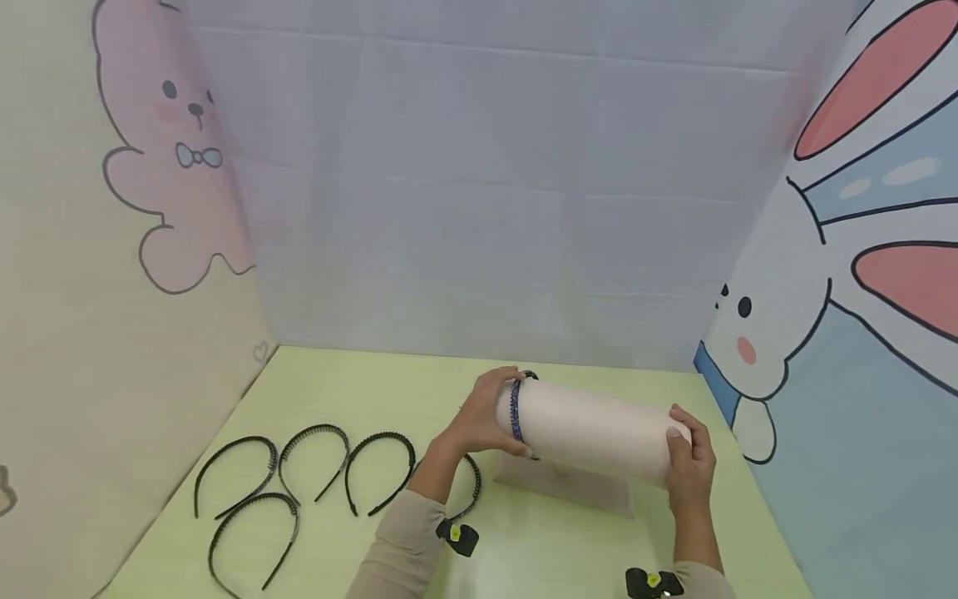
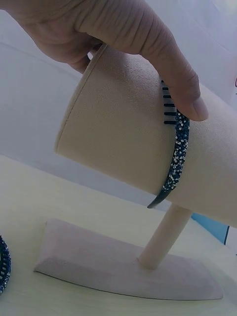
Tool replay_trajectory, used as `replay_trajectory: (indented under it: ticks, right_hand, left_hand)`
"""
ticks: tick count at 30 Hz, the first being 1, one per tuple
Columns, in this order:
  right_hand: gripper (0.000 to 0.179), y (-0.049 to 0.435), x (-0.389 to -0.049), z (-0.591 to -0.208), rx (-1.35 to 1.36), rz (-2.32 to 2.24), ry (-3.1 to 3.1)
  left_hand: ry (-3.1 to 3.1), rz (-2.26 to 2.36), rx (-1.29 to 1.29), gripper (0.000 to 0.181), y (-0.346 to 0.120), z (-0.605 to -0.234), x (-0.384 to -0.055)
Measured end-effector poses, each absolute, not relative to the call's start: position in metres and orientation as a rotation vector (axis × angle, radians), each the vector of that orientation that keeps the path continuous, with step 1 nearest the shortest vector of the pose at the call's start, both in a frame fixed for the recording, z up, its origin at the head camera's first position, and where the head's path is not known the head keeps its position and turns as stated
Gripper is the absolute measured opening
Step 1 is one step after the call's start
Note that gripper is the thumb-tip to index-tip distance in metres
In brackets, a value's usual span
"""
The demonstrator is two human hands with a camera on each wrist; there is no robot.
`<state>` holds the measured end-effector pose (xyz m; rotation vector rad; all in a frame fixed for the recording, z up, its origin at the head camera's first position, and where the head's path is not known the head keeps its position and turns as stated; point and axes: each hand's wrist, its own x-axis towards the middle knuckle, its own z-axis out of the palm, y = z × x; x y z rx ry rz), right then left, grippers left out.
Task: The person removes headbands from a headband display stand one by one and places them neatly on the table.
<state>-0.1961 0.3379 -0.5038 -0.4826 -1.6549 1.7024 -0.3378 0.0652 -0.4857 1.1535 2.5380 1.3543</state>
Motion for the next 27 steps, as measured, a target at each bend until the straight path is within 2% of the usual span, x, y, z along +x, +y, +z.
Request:
replay_trajectory:
  ticks: [27]
  right_hand:
    - [0.028, 0.3401, -0.1976, -0.5061, -0.525, 1.720, -1.667]
  left_hand:
    - [2.527, 1.410, 1.110, 0.116, 0.0674, -0.4924, -0.3398]
